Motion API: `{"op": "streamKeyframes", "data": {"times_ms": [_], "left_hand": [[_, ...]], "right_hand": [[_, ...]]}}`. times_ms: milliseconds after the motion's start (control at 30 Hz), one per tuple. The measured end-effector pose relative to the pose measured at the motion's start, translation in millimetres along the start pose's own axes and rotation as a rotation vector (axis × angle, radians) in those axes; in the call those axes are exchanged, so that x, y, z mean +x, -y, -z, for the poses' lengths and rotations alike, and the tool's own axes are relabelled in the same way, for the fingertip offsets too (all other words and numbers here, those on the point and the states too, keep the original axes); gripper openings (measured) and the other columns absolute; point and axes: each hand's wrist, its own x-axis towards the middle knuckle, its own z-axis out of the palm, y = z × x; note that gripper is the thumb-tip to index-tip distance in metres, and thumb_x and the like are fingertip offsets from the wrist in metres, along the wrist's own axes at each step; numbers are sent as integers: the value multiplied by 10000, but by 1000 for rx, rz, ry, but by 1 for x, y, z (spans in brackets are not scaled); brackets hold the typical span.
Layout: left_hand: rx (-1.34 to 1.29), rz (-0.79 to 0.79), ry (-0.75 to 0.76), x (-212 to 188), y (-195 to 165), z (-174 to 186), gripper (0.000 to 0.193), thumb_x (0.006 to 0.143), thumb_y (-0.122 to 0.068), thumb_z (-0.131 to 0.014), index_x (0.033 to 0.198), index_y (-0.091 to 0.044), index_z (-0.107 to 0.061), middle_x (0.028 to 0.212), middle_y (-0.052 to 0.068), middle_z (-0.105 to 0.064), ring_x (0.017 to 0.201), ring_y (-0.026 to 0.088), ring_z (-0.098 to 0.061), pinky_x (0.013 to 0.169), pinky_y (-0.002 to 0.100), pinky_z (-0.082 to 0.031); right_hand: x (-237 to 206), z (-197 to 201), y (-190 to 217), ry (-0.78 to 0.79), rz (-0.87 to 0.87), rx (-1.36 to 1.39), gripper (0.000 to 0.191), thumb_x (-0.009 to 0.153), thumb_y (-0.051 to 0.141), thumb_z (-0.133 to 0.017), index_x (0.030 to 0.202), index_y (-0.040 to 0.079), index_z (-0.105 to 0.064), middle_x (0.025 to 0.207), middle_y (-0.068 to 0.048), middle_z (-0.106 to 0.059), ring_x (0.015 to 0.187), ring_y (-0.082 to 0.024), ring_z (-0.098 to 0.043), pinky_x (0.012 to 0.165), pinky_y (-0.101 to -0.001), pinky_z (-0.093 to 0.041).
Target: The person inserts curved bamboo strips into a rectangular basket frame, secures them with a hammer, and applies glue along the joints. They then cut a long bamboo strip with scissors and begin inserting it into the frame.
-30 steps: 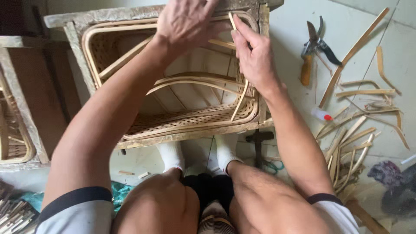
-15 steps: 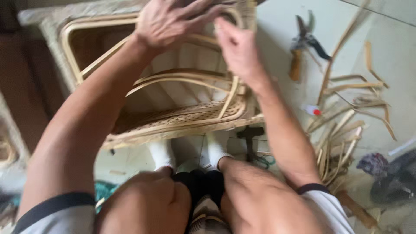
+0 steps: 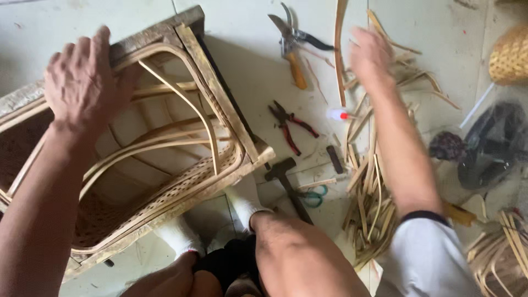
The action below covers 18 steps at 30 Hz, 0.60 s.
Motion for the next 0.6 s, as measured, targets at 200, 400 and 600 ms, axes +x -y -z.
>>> {"op": "streamKeyframes", "data": {"times_ms": [200, 400, 600], "left_hand": [[-154, -13, 62, -5, 10, -8, 828, 1022, -546, -677, 1589, -33, -359, 1190, 203, -607, 1071, 330, -580, 966, 491, -465], [-162, -155, -137, -80, -16, 17, 1043, 1004, -781, -580, 1656, -46, -231, 1725, 170, -247, 1610, 312, -190, 1316, 547, -104], [-141, -91, 80, -127, -46, -4, 1092, 968, -851, -358, 1691, -50, -193, 1747, 201, -142, 1622, 345, -98, 1312, 554, -73]], "right_hand": [[-30, -40, -39, 126, 11, -237, 373, 781, 72, -689, 1152, 44, -708, 1176, -243, -652, 1126, -438, -575, 960, -498, -456], [-10, -26, -38, 5, -53, 52, 184, 946, 77, -616, 1114, 39, -678, 1093, -161, -635, 1005, -321, -556, 885, -437, -454], [15, 28, 2, -154, -97, 808, 147, 1004, 78, -564, 1108, 22, -653, 963, -105, -606, 797, -223, -519, 717, -378, -448]]}}
